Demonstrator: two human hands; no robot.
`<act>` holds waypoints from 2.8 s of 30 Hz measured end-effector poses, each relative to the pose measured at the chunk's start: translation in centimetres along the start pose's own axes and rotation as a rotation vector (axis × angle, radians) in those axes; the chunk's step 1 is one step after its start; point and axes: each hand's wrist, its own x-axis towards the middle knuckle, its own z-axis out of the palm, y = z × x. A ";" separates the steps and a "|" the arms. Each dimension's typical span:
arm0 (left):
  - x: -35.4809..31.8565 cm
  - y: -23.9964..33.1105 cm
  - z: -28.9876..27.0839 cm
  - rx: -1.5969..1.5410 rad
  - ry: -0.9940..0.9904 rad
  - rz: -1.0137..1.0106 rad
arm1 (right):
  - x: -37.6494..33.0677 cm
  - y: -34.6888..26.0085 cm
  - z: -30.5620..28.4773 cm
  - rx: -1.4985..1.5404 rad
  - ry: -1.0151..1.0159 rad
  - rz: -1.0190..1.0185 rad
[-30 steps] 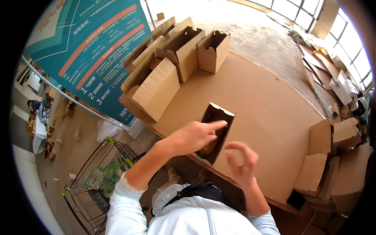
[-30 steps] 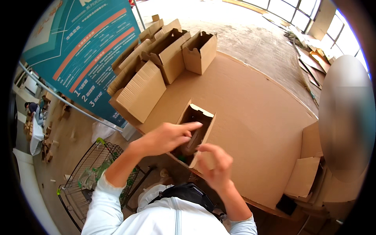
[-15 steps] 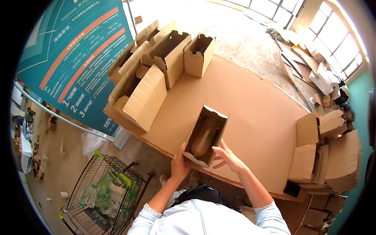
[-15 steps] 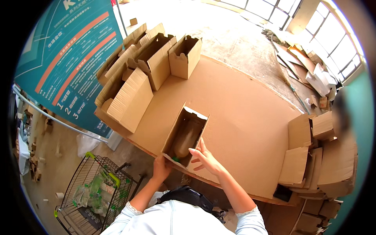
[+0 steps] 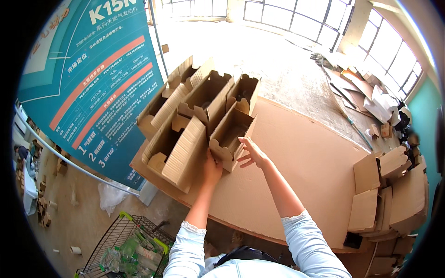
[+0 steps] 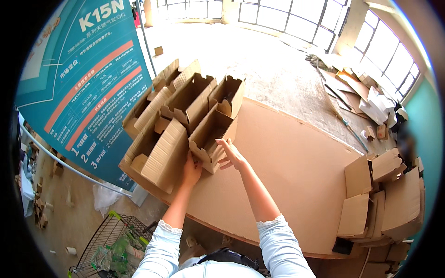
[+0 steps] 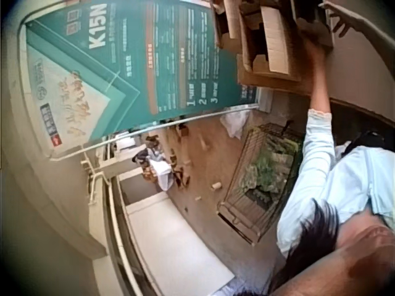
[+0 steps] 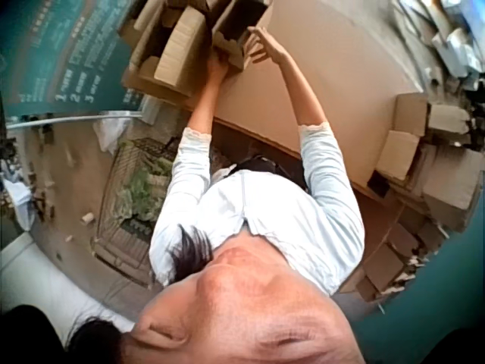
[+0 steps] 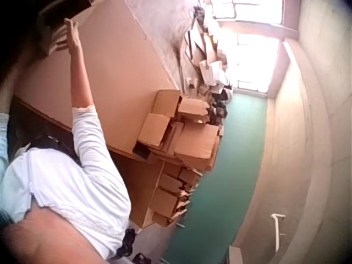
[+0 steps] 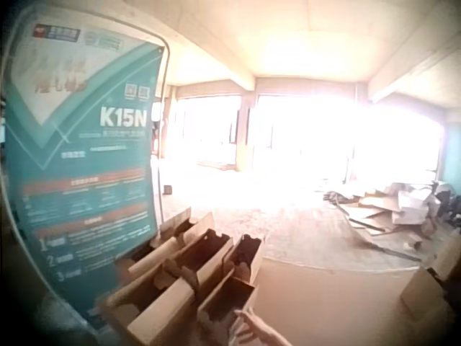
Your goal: The person picks up plastic bottles from a shopping cart and places them into cardboard boxes on a table, then folds and closes the top flaps of the boxes.
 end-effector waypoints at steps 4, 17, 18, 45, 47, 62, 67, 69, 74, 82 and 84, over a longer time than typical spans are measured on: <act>0.7 -0.9 0.1 0.014 -0.009 0.125 | 2.9 -0.4 0.0 -0.019 0.028 0.007; -1.6 -0.8 1.0 -0.230 -0.158 0.062 | 6.2 -0.9 -0.7 -0.176 -0.042 -0.066; -1.6 -0.6 0.9 -0.239 -0.168 0.073 | 6.4 -0.7 -0.8 -0.165 -0.035 -0.061; -15.6 5.3 -0.8 -0.154 -0.451 0.073 | -43.9 10.4 -27.3 -0.310 1.284 -0.593; -15.8 6.5 -0.4 -0.152 -0.439 0.119 | -46.7 5.6 -28.3 -0.692 1.701 -0.659; -14.5 4.9 -1.2 -0.072 -0.448 0.151 | -61.4 1.8 -37.3 -1.483 1.966 0.318; -16.3 9.1 -0.7 -0.066 -0.457 0.135 | -60.1 -2.2 -29.1 -1.392 2.224 -0.019; -16.7 9.8 -0.8 -0.078 -0.478 0.155 | -58.7 -3.5 -25.0 -1.636 2.151 -0.393; -17.5 13.3 -0.5 -0.216 -0.502 0.196 | -50.9 -4.9 -15.8 -1.598 1.781 -0.866; -19.6 17.5 -1.2 -0.455 -0.539 0.145 | -31.8 2.2 -3.4 -1.308 1.036 -0.704; -20.1 16.8 -2.0 -0.511 -0.521 0.136 | -30.0 4.3 0.2 -1.335 0.833 -0.585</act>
